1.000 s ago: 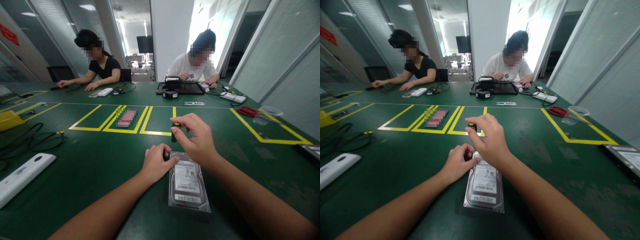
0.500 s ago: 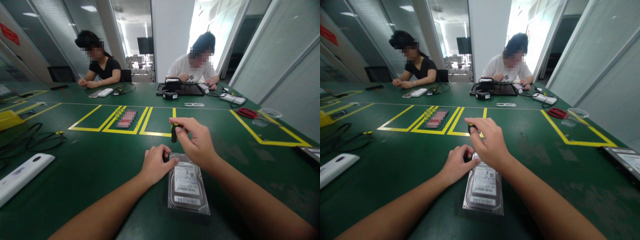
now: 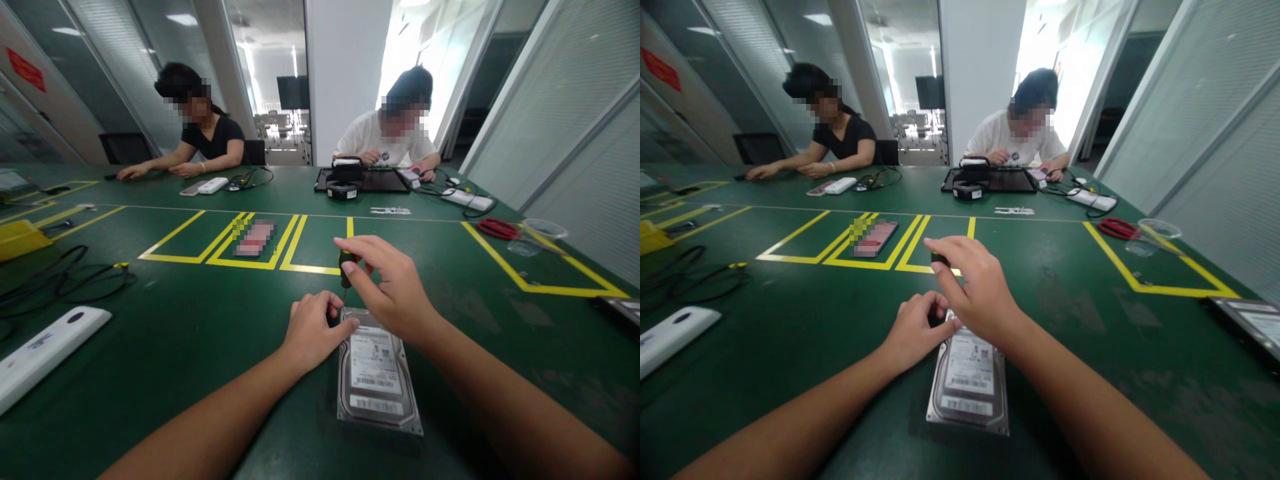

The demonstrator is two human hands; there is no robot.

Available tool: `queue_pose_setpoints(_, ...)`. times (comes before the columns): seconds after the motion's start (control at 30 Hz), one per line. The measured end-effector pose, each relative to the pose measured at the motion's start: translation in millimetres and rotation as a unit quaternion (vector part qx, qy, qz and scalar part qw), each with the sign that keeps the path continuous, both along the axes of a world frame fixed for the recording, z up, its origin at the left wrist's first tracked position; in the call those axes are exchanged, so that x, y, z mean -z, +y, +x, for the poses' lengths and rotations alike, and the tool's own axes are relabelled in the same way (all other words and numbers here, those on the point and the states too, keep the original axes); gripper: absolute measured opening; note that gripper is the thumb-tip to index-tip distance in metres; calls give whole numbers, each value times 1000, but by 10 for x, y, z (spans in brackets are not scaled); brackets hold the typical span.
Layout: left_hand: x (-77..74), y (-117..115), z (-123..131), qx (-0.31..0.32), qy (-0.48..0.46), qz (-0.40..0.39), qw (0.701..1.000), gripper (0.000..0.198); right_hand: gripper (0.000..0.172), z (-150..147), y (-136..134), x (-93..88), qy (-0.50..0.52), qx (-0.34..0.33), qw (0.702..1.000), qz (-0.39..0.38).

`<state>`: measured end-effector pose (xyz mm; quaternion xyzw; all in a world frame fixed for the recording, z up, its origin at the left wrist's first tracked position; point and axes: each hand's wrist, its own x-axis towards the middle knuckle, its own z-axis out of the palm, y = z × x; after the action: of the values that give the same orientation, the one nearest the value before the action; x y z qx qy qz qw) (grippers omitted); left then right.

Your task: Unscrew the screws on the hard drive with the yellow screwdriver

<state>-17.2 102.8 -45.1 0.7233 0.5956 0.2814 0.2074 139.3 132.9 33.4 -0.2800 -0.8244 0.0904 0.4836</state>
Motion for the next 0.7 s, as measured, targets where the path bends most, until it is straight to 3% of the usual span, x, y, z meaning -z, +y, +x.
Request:
queue_pose_setpoints(0.27,-19,-6,8,-4,9,-4,1000,29,22,-2,-4,15,14,19,1000,-2)
queue_pose_setpoints(0.47,0,-5,-2,-1,-2,-7,1000,30,34,12,3,54,30,32,999,-15)
queue_pose_setpoints(0.7,-13,-8,0,-2,4,-8,1000,29,17,1,-5,18,38,36,999,2)
